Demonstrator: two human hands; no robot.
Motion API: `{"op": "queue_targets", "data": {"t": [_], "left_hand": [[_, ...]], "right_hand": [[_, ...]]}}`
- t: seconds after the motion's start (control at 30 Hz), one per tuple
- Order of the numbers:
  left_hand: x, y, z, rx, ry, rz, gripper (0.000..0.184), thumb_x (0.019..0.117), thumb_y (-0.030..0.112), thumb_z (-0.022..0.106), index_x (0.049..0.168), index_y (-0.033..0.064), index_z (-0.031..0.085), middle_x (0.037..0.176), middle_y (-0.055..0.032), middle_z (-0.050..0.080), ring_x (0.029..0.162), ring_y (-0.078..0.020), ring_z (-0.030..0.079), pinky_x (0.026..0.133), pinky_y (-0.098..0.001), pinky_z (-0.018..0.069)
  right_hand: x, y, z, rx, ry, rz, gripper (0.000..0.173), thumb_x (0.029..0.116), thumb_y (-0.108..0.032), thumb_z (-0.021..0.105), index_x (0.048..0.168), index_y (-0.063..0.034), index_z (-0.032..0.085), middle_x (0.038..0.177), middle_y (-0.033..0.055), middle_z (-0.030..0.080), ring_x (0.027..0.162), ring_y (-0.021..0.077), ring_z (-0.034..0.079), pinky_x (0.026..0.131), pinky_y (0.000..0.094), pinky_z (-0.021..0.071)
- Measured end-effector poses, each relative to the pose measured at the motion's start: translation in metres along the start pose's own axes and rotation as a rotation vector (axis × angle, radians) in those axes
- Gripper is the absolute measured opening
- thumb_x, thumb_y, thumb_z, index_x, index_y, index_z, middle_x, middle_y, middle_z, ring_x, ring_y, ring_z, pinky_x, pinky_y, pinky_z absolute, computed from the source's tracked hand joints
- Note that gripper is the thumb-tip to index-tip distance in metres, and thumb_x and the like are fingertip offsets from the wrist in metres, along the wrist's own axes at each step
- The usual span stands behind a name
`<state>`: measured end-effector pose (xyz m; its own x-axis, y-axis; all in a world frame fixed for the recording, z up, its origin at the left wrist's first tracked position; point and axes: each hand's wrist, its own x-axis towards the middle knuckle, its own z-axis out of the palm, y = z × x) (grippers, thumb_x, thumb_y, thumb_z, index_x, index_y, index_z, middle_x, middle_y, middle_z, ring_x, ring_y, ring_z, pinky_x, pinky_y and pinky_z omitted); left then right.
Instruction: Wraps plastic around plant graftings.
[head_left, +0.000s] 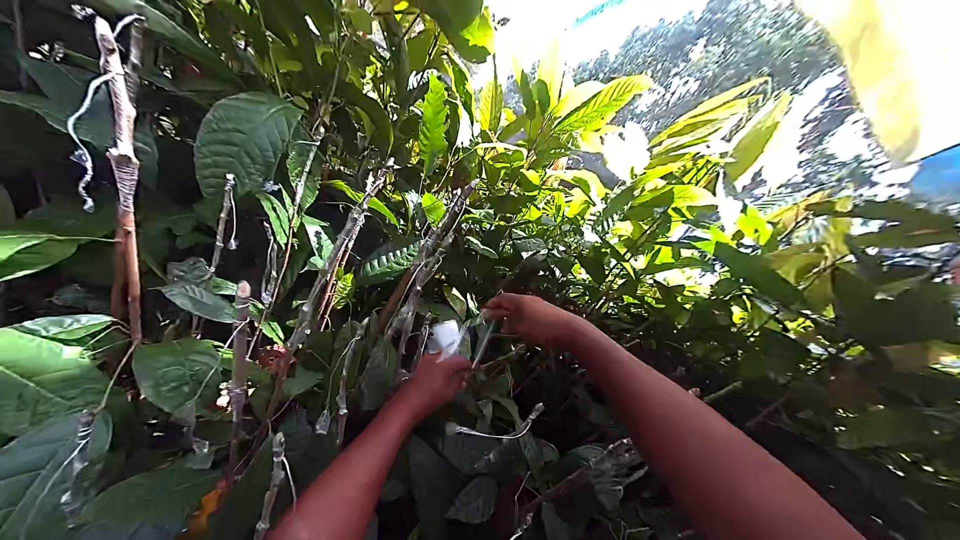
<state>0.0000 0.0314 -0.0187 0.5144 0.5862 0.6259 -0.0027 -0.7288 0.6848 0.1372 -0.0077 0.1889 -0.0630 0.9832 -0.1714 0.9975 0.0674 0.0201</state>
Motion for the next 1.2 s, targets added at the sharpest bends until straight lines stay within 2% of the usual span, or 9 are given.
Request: {"op": "queue_targets", "data": {"t": [0.1,0.37,0.47,0.53,0.7,0.9,1.03,1.13,1.2], "left_hand": [[-0.002,-0.012,-0.012,-0.073,0.085,0.018,0.027,0.103,0.014,0.055,0.117,0.0007,0.073,0.101,-0.0127,0.076,0.09,-0.0195,0.075,0.09,-0.0398,0.0596],[0.002,-0.009,-0.021,-0.151,0.25,-0.132,0.022,0.0998,0.018,0.061,0.109,0.0027,0.074,0.091,-0.0057,0.076,0.08,-0.0111,0.072,0.082,-0.0333,0.0591],[0.001,0.008,-0.01,0.003,0.103,-0.081,0.027,0.0974,0.021,0.062,0.103,-0.0024,0.073,0.094,-0.0194,0.073,0.093,-0.032,0.071,0.089,-0.0544,0.0536],[0.0,0.006,-0.002,0.069,-0.02,-0.023,0.026,0.1002,0.018,0.059,0.111,-0.0009,0.074,0.103,-0.0194,0.074,0.1,-0.033,0.072,0.095,-0.0539,0.0534],[-0.007,-0.013,-0.019,-0.071,0.132,0.019,0.024,0.0994,0.015,0.058,0.11,0.0003,0.074,0.098,-0.0121,0.075,0.087,-0.0187,0.073,0.087,-0.0399,0.0591],[-0.003,-0.007,-0.033,-0.088,0.225,-0.154,0.022,0.0962,0.02,0.064,0.103,0.0025,0.075,0.093,-0.0092,0.075,0.086,-0.0168,0.072,0.085,-0.0398,0.0574],[-0.006,0.009,-0.022,0.096,-0.047,-0.109,0.026,0.0997,0.021,0.061,0.11,0.0,0.073,0.104,-0.02,0.073,0.101,-0.0348,0.07,0.093,-0.0566,0.0533],[-0.011,-0.003,-0.021,0.071,0.009,0.075,0.023,0.0979,0.014,0.061,0.109,-0.0011,0.074,0.099,-0.0187,0.074,0.092,-0.0305,0.072,0.089,-0.0507,0.0564],[-0.013,-0.013,-0.03,0.057,0.083,0.074,0.024,0.0964,0.016,0.059,0.105,-0.0001,0.074,0.092,-0.016,0.074,0.082,-0.0256,0.071,0.081,-0.0468,0.0576]], "right_hand": [[-0.008,0.006,0.026,-0.363,-0.006,0.129,0.037,0.1034,-0.021,0.056,0.14,-0.012,0.059,0.126,0.0243,0.066,0.121,0.0463,0.062,0.098,0.0689,0.0469],[-0.06,-0.068,0.058,-0.275,-0.037,-0.121,0.03,0.1043,-0.023,0.058,0.129,-0.0081,0.065,0.105,0.0212,0.072,0.101,0.0418,0.069,0.09,0.0626,0.0516],[-0.053,-0.084,0.024,0.024,-0.147,-0.191,0.028,0.107,-0.018,0.052,0.127,-0.0044,0.067,0.104,0.0134,0.072,0.081,0.0218,0.069,0.075,0.0437,0.0574],[-0.029,-0.046,0.002,0.299,-0.157,-0.112,0.033,0.1092,-0.014,0.044,0.14,-0.0066,0.055,0.127,0.0097,0.067,0.088,0.0121,0.066,0.07,0.0305,0.0525],[-0.011,0.009,0.039,-0.104,0.035,0.029,0.039,0.0997,-0.019,0.065,0.136,-0.0057,0.061,0.125,0.0175,0.07,0.118,0.0362,0.066,0.104,0.0611,0.0482],[-0.052,-0.087,0.067,-0.331,-0.002,-0.135,0.03,0.1054,-0.02,0.053,0.131,-0.007,0.063,0.109,0.0226,0.071,0.105,0.0432,0.069,0.09,0.0624,0.0524],[-0.026,-0.081,0.01,0.057,-0.224,-0.186,0.032,0.1068,-0.01,0.049,0.136,-0.0049,0.06,0.119,0.0137,0.07,0.088,0.019,0.068,0.075,0.0396,0.0556],[0.003,-0.012,0.009,0.155,-0.168,-0.129,0.04,0.1053,-0.014,0.056,0.144,-0.0028,0.052,0.137,0.014,0.063,0.115,0.0211,0.065,0.097,0.042,0.0528],[0.0,-0.003,0.032,0.023,-0.061,-0.106,0.046,0.1003,-0.034,0.068,0.135,-0.0032,0.062,0.124,0.0169,0.07,0.116,0.031,0.067,0.104,0.0556,0.0497]]}}
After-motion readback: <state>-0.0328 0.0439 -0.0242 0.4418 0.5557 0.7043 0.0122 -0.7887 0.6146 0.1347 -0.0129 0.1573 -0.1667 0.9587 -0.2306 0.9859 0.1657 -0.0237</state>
